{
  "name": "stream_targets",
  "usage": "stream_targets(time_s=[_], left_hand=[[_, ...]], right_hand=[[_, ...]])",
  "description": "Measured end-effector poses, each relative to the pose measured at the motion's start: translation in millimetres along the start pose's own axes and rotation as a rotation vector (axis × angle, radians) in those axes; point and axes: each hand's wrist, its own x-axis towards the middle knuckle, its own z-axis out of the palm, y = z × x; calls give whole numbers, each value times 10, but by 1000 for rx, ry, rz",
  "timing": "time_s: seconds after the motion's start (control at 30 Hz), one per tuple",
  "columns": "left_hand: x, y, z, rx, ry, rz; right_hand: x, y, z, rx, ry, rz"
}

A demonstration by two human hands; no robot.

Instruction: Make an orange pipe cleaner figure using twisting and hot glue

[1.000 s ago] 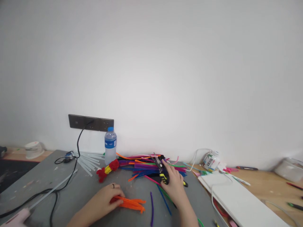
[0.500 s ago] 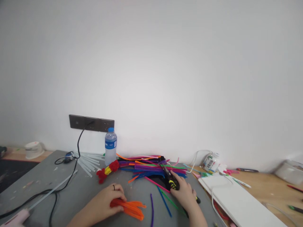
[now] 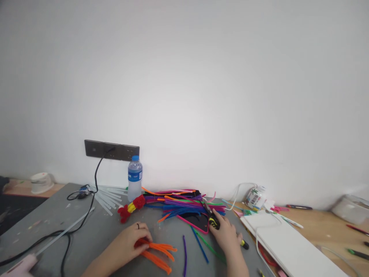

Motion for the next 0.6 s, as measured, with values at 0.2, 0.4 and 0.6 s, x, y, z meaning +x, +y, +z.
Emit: stream_targets(time_s=[0.2, 0.4, 0.6], left_hand=[[18, -6, -17, -11, 18, -12], [18, -15, -29, -118, 180, 50], [113, -79, 41, -627, 375, -26]], right_hand=[[-48, -121, -58, -23, -38, 89], [-129, -610, -157, 377, 332, -157], [-514, -1268, -100, 908, -98, -525]])
